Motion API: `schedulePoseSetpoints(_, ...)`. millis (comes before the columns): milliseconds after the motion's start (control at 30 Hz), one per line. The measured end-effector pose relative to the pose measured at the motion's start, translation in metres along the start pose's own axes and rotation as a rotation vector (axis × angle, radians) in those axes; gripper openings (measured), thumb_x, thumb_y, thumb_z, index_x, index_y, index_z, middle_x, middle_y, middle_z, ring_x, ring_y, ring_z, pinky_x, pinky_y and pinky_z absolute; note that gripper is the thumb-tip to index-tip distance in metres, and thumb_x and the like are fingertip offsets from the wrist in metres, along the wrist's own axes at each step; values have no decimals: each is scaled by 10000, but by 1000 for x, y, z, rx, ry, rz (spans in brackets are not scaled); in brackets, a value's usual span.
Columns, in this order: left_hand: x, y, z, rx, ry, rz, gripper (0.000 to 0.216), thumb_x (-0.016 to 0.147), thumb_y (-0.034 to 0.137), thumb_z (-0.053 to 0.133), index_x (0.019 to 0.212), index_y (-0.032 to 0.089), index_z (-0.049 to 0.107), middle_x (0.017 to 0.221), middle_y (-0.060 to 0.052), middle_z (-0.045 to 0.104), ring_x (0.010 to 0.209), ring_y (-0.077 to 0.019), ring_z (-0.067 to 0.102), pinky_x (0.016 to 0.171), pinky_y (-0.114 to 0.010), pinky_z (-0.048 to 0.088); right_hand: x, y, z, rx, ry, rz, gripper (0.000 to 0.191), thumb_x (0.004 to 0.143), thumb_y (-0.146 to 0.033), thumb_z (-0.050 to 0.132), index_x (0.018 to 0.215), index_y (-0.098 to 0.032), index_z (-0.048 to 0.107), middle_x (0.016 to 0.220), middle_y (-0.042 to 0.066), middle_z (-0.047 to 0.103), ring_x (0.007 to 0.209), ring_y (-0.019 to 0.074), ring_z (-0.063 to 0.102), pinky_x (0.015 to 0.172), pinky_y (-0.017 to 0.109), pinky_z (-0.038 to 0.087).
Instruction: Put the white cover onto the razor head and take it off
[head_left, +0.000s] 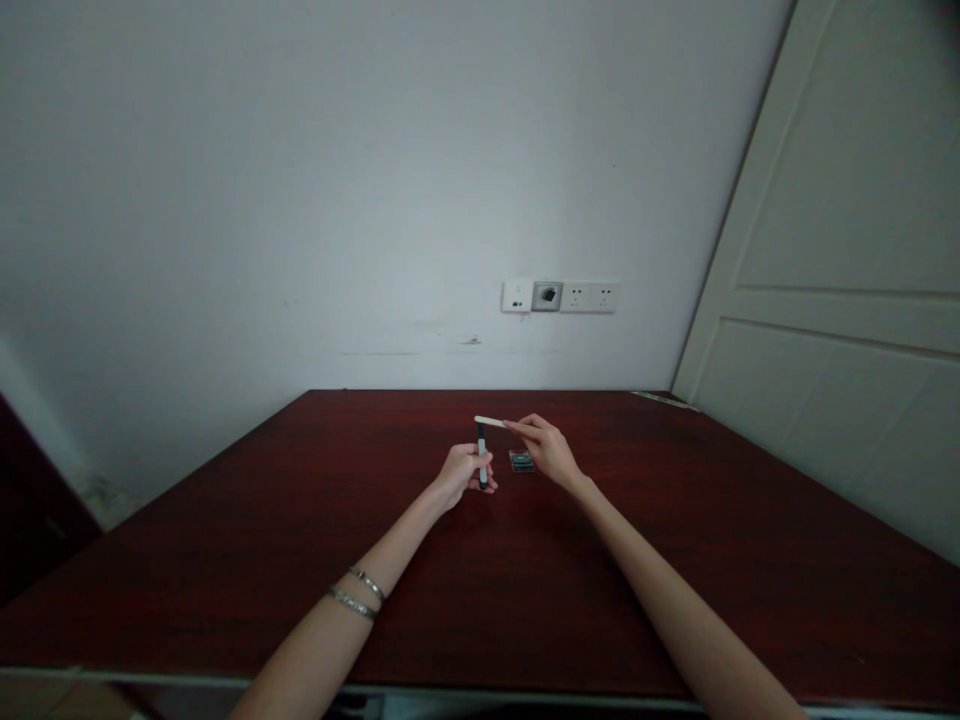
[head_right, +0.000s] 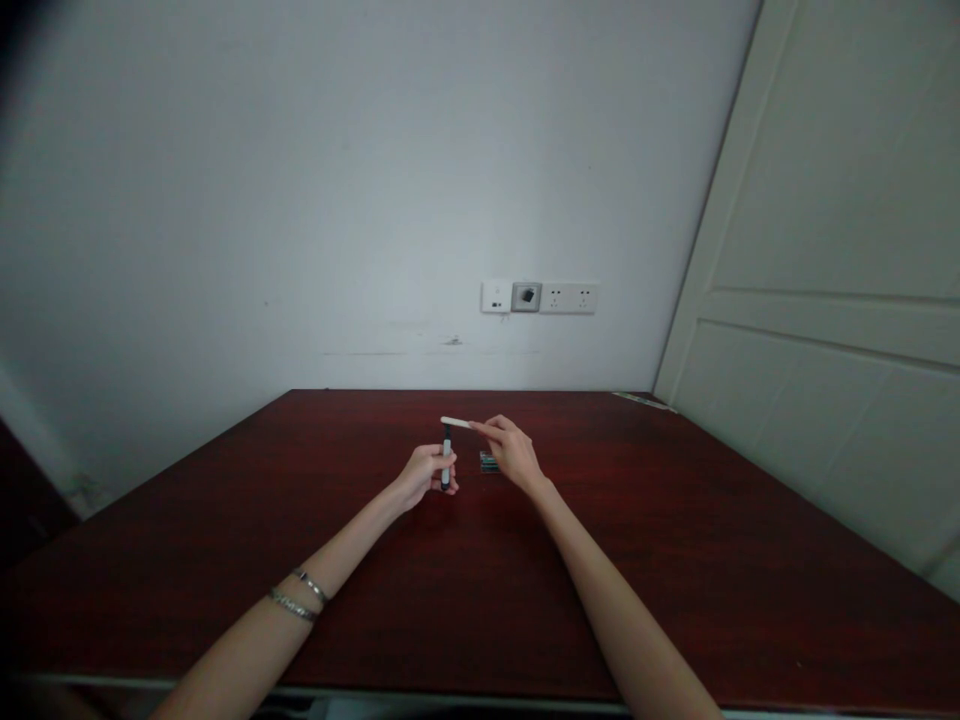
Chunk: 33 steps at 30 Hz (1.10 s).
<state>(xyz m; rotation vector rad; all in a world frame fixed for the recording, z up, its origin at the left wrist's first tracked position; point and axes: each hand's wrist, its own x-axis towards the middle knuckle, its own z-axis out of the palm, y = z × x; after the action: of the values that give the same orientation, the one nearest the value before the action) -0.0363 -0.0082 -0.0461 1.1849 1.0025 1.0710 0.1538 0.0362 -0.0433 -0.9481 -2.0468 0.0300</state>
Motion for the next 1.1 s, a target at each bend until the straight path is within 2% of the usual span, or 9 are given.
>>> schedulePoseSetpoints(133,-1,3,0,-24,15,9,174,766,242,594,693,116,499,530,-7,553,443,-140,589,441,-263,504,-3,0,1,-30,-9,4,384,863,-170,444,1174,-348,583,929,22,607,823,136,574,691,224,462)
schedulePoseSetpoints(267,-1,4,-2,-46,52,13,170,764,238,600,700,115,502,533,-5,555,445,-130,583,466,-270,516,-5,6,-7,-32,50,40,334,869,-219,456,1146,-322,612,908,30,613,794,137,579,672,224,457)
schedulePoseSetpoints(400,-1,2,-1,-10,32,-6,178,758,234,608,685,113,500,534,-4,551,439,-137,586,447,-271,509,-3,-2,-4,-66,108,46,331,880,-229,439,1147,-321,612,915,35,608,815,146,572,682,233,447)
schedulePoseSetpoints(633,-2,5,1,-22,31,5,144,778,211,585,710,112,506,556,-5,553,426,-126,577,439,-261,504,-1,0,3,-125,61,5,353,877,-183,432,1145,-325,613,910,39,615,786,148,560,725,263,431)
schedulePoseSetpoints(900,-3,4,1,15,12,0,163,781,207,577,675,115,496,539,-9,546,426,-140,581,429,-271,499,-1,-5,3,-185,97,-32,378,872,-149,425,1159,-315,606,913,47,618,831,168,555,768,305,385)
schedulePoseSetpoints(1100,-3,7,0,1,12,19,143,795,190,546,683,110,506,559,-16,557,439,-133,584,441,-262,500,-6,14,2,-207,98,-14,405,861,-124,424,1179,-313,589,923,49,618,844,171,551,783,313,366)
